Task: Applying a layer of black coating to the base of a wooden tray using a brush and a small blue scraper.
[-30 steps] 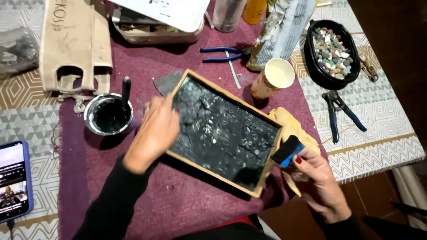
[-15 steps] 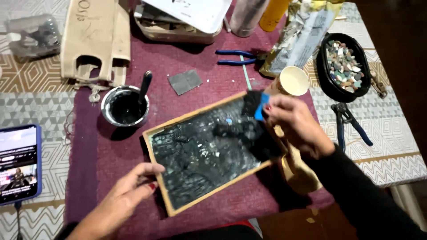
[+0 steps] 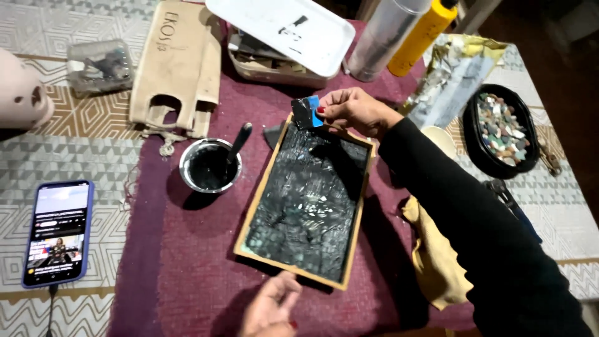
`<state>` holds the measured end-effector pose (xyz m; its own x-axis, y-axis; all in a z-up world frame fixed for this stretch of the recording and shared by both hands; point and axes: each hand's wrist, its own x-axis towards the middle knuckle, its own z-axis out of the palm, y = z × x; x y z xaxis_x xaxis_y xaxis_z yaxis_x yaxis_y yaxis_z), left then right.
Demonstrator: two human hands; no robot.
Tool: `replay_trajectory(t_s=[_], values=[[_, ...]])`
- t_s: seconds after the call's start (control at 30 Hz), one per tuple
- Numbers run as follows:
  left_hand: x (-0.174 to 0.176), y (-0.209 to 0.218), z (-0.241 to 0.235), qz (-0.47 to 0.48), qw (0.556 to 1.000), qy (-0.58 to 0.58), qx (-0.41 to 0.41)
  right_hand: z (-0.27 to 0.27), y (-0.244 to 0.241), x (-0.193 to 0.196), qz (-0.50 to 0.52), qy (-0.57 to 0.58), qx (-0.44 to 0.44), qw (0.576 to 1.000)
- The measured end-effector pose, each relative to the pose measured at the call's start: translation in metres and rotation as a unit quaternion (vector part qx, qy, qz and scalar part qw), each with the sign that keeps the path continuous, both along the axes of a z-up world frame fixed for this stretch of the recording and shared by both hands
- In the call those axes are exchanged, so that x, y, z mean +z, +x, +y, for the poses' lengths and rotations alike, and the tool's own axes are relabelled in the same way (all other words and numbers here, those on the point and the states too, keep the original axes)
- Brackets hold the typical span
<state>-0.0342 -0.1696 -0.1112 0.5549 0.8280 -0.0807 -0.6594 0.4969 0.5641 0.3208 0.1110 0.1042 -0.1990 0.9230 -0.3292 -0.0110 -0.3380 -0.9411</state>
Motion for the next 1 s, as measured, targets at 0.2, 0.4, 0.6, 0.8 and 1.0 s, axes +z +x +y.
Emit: replay_trajectory(t_s=[0.2,0.4,0.6,0.8,1.0], values=[[0.1,0.055,-0.003,0.003,0.989,0.133,-0.067,0.048,-0.024,0.01,-0.127,0.057,0.118,0.983],[0.117,0.098,0.005,-0.053,0.977,0.189,-0.089,0.075,-0.023,-0.003,-0.01,0.02,0.047,0.999],[0.003,0.1,-0.025,-0.135,0.962,0.151,-0.183,0.009,-0.058,0.038,0.092,0.033,-0.171,0.981],[0.167,0.039,0.085,0.28,0.949,0.142,-0.004,-0.085,-0.122,0.033,0.197,-0.003,-0.337,0.92],[0.198,0.06,0.139,0.223,0.962,0.032,0.152,-0.142,-0.173,0.006,0.252,-0.005,-0.423,0.87]])
